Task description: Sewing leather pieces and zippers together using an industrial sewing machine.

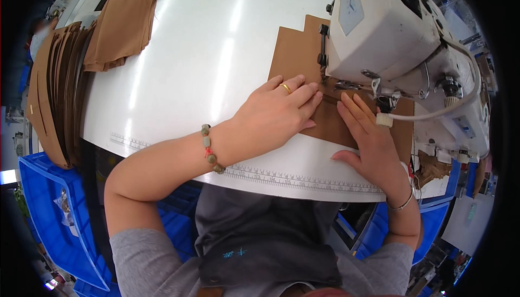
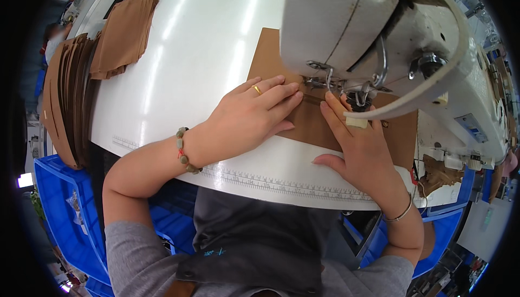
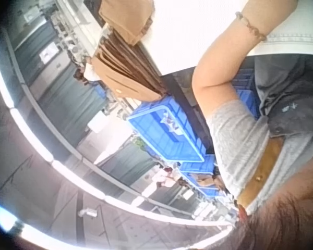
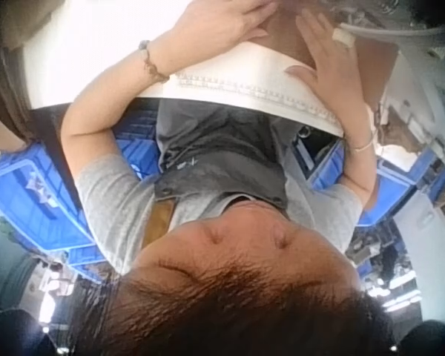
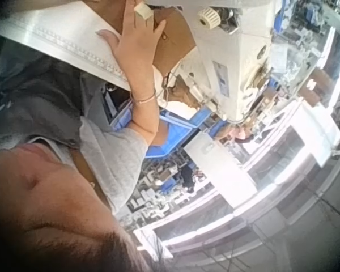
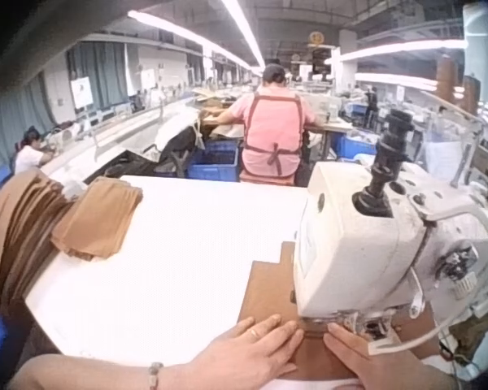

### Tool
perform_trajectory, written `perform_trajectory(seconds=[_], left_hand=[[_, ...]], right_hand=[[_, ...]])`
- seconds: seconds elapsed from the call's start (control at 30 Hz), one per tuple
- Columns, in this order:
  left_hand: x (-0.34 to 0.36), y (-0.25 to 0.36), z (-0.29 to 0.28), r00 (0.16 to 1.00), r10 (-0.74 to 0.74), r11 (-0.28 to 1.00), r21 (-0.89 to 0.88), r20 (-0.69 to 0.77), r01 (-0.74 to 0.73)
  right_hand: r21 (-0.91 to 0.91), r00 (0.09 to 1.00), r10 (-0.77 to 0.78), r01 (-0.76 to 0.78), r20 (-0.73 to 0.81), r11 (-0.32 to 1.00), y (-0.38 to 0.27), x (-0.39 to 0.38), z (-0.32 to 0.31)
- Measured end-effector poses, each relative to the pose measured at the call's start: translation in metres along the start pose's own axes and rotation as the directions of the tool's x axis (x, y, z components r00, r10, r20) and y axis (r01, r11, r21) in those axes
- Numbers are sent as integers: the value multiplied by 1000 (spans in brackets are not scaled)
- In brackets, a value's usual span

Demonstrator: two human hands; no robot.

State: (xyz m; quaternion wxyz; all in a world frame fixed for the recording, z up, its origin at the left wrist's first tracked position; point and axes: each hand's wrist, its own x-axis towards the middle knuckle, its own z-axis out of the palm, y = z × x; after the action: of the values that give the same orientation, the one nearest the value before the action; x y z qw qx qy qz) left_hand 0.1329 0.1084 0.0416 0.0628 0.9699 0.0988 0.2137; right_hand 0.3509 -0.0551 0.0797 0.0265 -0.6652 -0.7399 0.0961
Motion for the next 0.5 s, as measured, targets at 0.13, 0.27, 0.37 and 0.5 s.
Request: perform_trajectory(seconds=[0.13, 0.27, 0.37, 0.5], left_hand=[[0, 0, 4, 1000, -6, 1000, -3, -17, 6], [-2, -1, 3, 1000, -17, 999, -35, -25, 16], [2, -3, 6, 998, -25, 998, -54, -55, 22], [3, -2, 10, 997, -34, 998, -49, -64, 31]], right_hand=[[-3, 1000, -7, 7, -14, 1000, 5, -4, 3], [-8, 1000, 7, -7, -26, 1000, 3, -4, 3], [-14, 999, 28, -29, -30, 999, 3, 0, -1], [-65, 999, 27, -28, -26, 997, 9, 0, 1]])
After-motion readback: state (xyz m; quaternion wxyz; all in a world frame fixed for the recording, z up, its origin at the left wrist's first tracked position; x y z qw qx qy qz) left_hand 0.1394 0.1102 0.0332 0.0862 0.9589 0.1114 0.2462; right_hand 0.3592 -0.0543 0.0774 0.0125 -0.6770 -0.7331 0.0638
